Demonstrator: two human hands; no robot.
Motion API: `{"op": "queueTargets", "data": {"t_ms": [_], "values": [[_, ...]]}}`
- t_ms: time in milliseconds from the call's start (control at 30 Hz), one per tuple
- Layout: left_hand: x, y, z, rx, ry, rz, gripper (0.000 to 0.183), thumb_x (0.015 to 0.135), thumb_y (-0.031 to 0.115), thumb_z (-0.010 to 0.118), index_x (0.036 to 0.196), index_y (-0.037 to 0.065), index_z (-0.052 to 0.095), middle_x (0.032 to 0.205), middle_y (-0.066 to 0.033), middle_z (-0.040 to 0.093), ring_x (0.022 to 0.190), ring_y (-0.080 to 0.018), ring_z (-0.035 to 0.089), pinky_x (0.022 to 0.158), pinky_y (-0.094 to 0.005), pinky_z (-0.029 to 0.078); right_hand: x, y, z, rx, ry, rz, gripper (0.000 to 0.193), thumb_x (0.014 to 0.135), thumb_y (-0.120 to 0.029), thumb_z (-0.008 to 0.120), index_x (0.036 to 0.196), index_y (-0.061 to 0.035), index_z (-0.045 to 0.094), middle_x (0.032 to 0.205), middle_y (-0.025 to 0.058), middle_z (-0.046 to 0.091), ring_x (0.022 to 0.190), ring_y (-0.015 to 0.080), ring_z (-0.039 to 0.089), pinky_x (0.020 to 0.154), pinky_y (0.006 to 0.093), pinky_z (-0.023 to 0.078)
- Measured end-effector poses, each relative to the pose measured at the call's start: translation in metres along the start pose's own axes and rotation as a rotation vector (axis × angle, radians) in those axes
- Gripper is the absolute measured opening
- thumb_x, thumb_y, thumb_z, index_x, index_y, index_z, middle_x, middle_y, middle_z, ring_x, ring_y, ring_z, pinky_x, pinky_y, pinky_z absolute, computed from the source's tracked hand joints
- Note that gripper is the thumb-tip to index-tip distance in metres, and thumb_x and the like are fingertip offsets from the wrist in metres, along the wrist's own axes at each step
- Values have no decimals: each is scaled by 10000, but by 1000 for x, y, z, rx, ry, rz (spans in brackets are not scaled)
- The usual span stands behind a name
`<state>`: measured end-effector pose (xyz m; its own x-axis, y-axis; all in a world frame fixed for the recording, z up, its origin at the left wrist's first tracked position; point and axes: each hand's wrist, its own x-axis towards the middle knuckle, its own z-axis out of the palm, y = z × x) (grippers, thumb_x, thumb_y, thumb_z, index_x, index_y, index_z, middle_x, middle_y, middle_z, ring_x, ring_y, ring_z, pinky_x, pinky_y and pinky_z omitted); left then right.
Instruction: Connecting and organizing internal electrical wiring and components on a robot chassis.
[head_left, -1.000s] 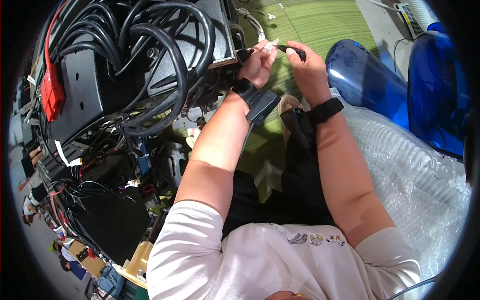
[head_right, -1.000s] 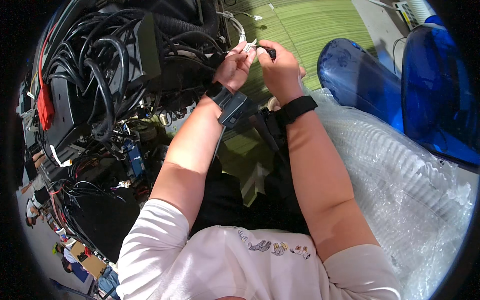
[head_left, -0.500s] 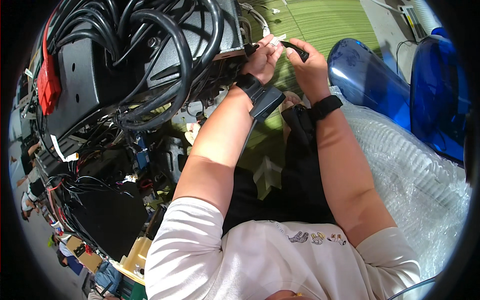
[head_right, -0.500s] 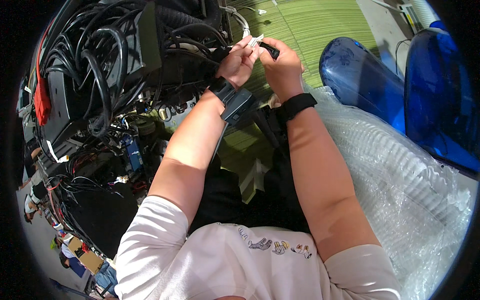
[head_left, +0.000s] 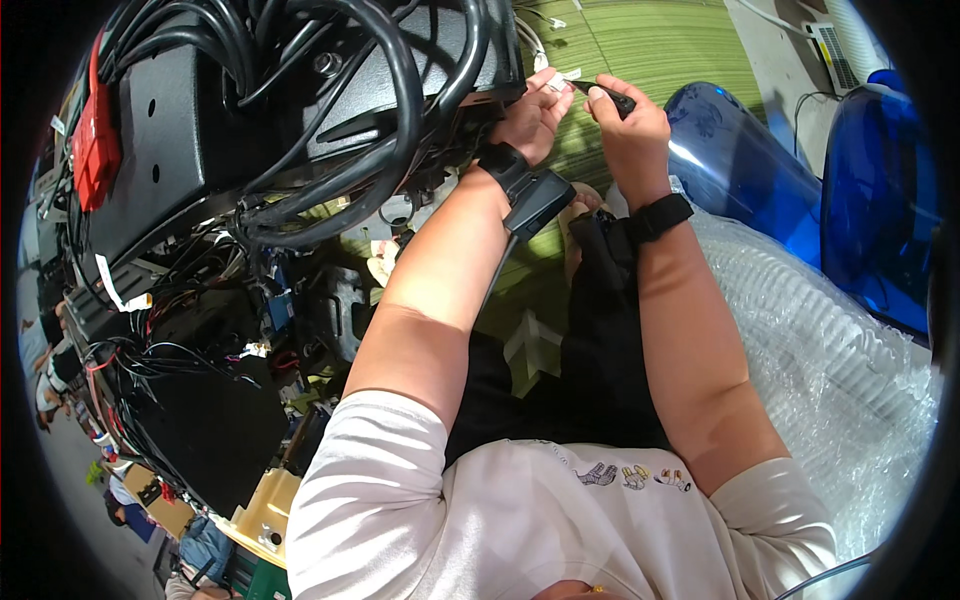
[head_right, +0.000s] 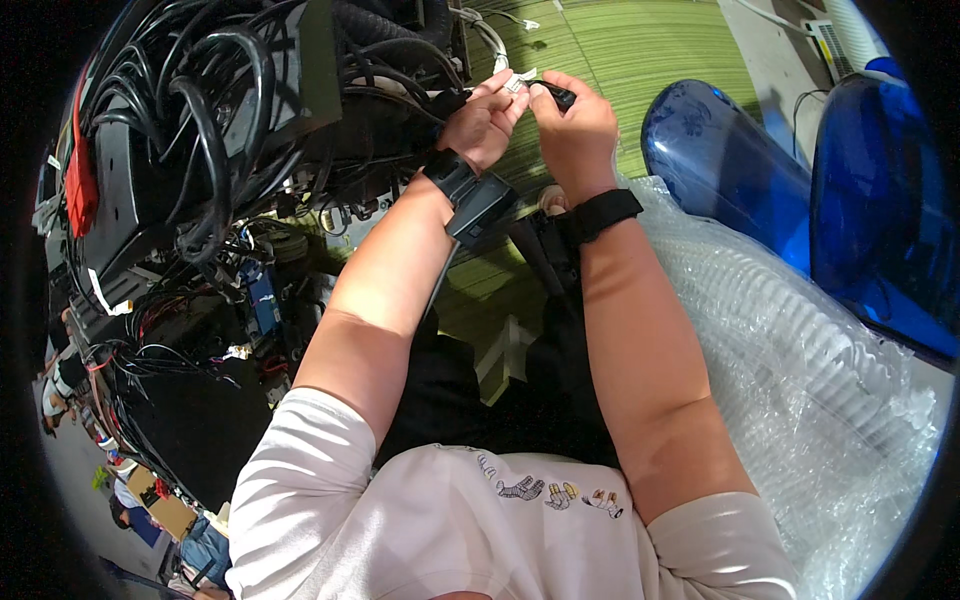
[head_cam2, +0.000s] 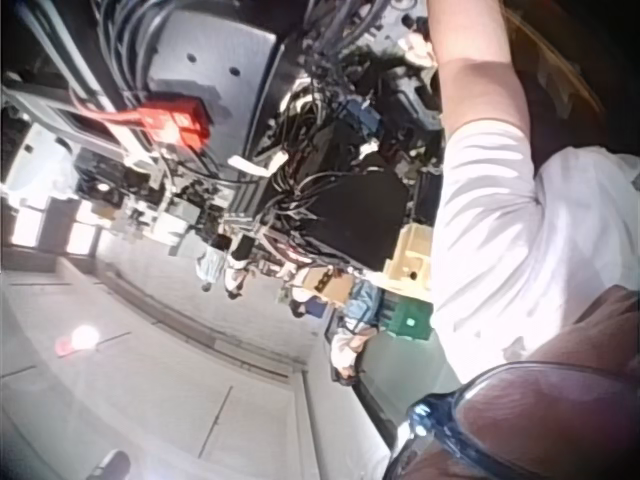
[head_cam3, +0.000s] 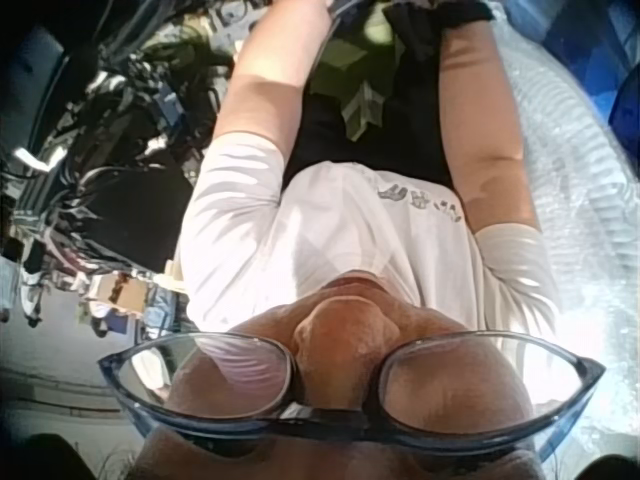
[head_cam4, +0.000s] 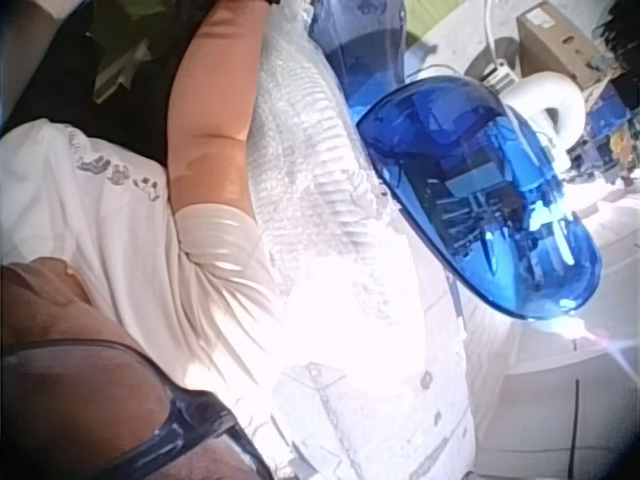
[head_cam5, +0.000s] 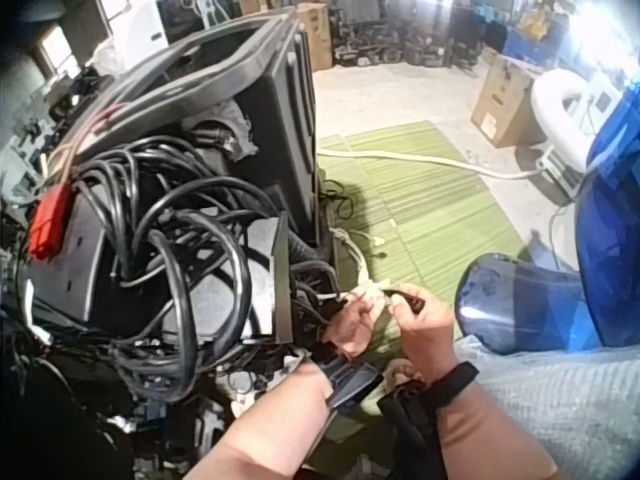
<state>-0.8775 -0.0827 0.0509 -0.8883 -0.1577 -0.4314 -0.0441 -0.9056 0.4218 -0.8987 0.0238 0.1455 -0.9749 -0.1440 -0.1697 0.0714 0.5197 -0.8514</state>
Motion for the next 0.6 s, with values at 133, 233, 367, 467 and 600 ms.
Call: {"op": "queueTargets", "data": {"t_ms": [133, 233, 367, 467, 600], "values": [[-1, 1, 1, -5, -12, -1, 505, 774, -106, 396, 1255, -102, 242, 1281, -169, 287, 1113, -292, 399, 990, -333, 338, -1, 2, 1, -22, -19, 5, 262, 779, -152, 603, 992, -1, 589, 695, 11, 632, 581, 14, 502, 543, 165, 402], [1, -1, 0, -18, -28, 12, 513, 766, -110, 401, 1255, -98, 247, 1288, -167, 285, 1098, -275, 409, 979, -329, 351, 0, 6, 3, 10, -20, -8, 268, 777, -148, 605, 1005, -8, 588, 667, -6, 613, 556, 10, 473, 517, 167, 384], [3, -2, -3, -25, -12, 7, 510, 760, -115, 403, 1251, -87, 270, 1272, -161, 307, 1083, -260, 420, 958, -321, 372, -3, 2, 4, -29, -28, -24, 276, 773, -143, 609, 1013, -8, 589, 623, -42, 556, 516, 10, 416, 474, 181, 351], [4, -3, -4, -31, -8, -3, 494, 762, -115, 404, 1243, -77, 297, 1245, -153, 336, 1071, -252, 430, 938, -315, 391, -2, 3, 4, -21, -22, -26, 278, 769, -141, 608, 1014, -11, 592, 604, -57, 516, 508, 12, 395, 461, 185, 338], [4, -4, -3, -27, 10, 5, 478, 767, -112, 406, 1234, -78, 308, 1217, -147, 355, 1050, -249, 443, 952, -322, 381, -1, 5, 5, -14, -8, -36, 267, 771, -148, 600, 999, -8, 596, 616, -38, 551, 517, 13, 420, 472, 181, 354]]}}
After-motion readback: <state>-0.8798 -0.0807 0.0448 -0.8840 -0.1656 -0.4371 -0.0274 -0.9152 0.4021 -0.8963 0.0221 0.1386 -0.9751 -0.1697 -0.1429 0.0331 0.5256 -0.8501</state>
